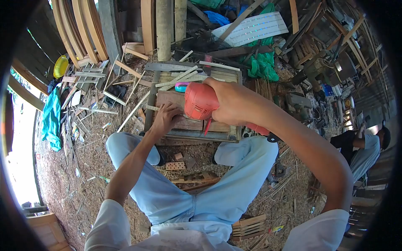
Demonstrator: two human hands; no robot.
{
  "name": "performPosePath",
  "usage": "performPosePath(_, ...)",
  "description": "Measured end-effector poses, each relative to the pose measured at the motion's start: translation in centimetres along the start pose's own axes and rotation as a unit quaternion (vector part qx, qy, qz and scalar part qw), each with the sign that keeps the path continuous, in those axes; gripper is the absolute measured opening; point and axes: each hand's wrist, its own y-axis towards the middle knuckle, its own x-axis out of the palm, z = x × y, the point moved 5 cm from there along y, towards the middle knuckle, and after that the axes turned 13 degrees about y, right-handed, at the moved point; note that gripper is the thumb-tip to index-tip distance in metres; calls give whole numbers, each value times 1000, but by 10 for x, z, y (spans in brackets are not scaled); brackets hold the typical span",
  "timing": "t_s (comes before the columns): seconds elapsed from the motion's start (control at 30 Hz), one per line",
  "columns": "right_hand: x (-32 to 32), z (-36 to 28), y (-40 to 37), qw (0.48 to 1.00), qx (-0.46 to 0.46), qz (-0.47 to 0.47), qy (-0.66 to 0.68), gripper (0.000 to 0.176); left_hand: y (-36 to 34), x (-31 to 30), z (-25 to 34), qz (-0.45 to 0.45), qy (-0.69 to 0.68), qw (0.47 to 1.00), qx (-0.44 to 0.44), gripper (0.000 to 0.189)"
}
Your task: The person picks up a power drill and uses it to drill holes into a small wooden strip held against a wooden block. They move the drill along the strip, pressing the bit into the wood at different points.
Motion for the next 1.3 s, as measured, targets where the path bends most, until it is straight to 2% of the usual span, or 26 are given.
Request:
performPosePath(0.17,-4,-3,-2,999,37,-15,15,67,4,-8,5,-8,1,1000,11,21)
performPosePath(0.4,-4,2,-2,1000,11,-9,28,66,7,-21,13,16,18,999,29,24)
performPosePath(0.47,-5,4,-3,999,28,-15,27,65,8,-23,15,25,21,999,35,24)
performPosePath(0.67,-3,3,-6,999,-20,0,39,64,8,-10,7,2,21,1000,24,14)
performPosePath(0.77,-3,2,-8,999,-2,4,36,67,6,-7,6,-2,-17,1000,14,13)
performPosePath(0.97,-27,-10,-33,993,56,15,107,74,5,-7,4,-24,5,1000,-12,15)
performPosePath(1.13,-29,-9,-46,992,54,43,107,73,2,-19,1,44,-9,999,-15,24)
performPosePath(1.3,-19,-8,-42,992,34,41,117,73,-2,-29,-1,29,8,999,-22,30)
